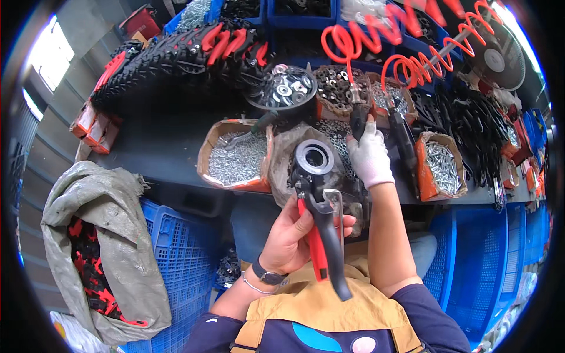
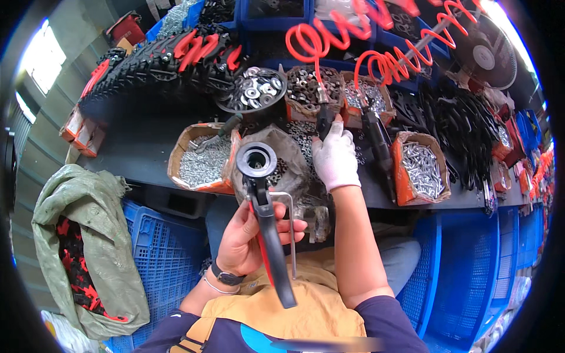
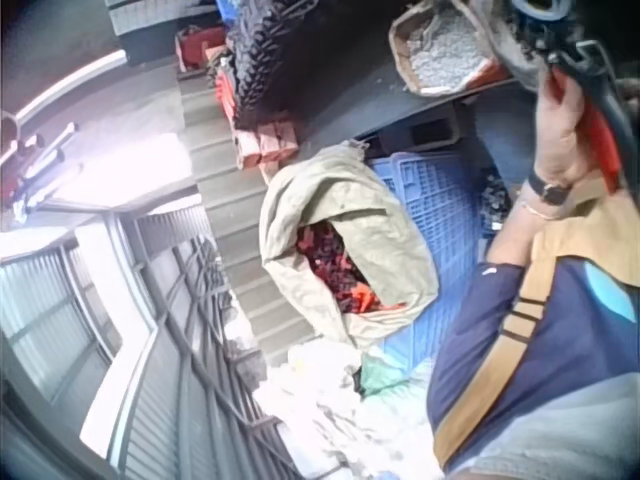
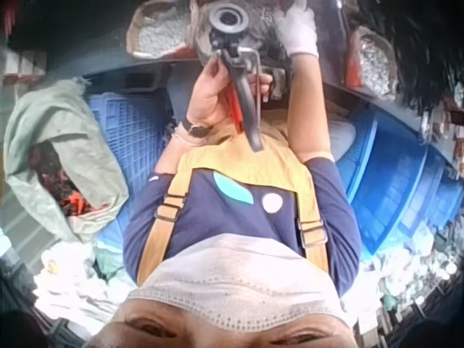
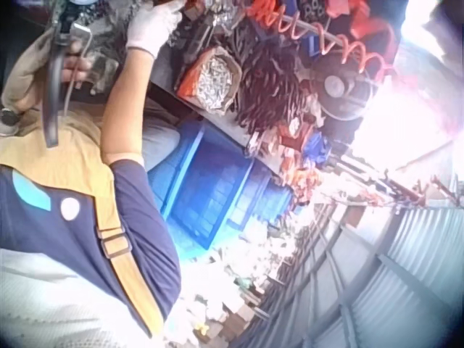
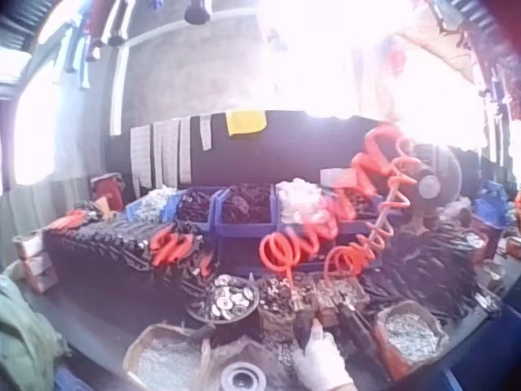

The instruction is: The person assembles clamping tools by fitting handle components together, inserting bolts, and tightening them using a pneumatic screwdriver before placing the finished tools on the workbench.

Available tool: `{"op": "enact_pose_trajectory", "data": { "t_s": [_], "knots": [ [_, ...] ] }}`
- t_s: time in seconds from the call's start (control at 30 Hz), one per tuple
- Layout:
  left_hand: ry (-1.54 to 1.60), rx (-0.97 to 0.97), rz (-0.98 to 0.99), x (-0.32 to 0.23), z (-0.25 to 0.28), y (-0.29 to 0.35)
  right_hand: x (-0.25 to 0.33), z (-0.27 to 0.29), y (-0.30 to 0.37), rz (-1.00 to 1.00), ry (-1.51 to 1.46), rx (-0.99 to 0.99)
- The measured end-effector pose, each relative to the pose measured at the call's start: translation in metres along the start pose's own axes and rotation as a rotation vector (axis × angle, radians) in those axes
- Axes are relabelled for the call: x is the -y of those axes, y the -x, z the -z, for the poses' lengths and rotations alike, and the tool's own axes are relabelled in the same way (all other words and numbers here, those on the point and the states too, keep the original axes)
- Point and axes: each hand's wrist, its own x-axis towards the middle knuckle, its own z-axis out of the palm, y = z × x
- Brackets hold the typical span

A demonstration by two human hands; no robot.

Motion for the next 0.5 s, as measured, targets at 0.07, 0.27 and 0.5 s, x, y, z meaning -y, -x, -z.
{"op": "enact_pose_trajectory", "data": {
  "t_s": [0.07,0.27,0.5],
  "knots": [
    [0.059,0.065,-0.037,0.002,0.006,-0.004,0.001,-0.009,-0.005,-0.035,0.195,0.009],
    [0.213,0.145,0.042,-0.013,0.02,-0.012,0.045,0.047,0.032,0.393,0.009,-0.112],
    [-0.484,0.134,0.036,-0.006,0.039,-0.015,0.065,0.12,0.08,0.676,-0.403,0.405]
  ]
}}
